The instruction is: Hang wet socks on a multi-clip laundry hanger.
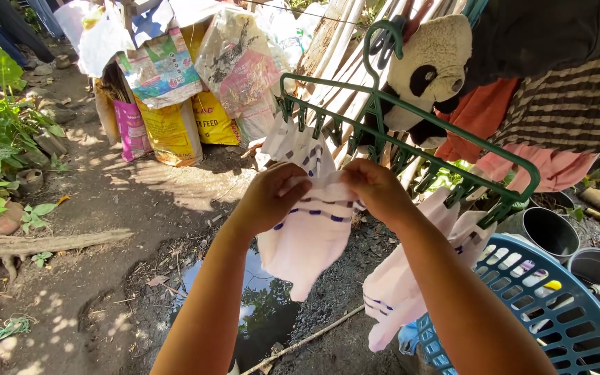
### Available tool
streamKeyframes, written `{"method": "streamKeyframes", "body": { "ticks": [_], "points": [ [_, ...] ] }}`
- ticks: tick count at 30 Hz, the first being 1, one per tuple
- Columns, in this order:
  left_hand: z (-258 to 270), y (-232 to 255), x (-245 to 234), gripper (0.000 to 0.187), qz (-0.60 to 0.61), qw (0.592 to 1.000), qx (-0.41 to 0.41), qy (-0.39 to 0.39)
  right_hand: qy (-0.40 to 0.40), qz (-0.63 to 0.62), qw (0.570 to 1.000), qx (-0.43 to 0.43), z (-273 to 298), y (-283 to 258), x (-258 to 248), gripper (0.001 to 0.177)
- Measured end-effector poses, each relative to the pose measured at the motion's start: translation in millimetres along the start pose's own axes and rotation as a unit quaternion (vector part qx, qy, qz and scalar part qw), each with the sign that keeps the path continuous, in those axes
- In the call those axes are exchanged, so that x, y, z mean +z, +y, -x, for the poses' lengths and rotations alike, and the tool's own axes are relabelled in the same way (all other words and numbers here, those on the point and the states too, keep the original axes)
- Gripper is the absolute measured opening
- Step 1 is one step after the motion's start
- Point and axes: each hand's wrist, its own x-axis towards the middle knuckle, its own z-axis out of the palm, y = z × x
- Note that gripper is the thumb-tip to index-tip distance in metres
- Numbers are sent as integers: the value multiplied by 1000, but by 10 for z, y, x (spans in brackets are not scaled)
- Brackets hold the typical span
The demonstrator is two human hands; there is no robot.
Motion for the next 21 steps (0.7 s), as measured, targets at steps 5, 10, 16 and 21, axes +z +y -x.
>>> {"method": "streamKeyframes", "body": {
  "ticks": [5,10,16,21],
  "points": [
    [11,-180,178,15,9,996,63,58,86,72,987,114,-148,-143,390,34],
    [176,3,63,12,48,995,40,83,163,-77,972,152,-364,-85,739,65],
    [437,74,-196,11,26,998,-23,59,237,-184,950,88,-676,23,844,82],
    [655,-47,-340,11,98,990,-105,-15,271,-201,930,146,-901,33,747,65]
  ]
}}
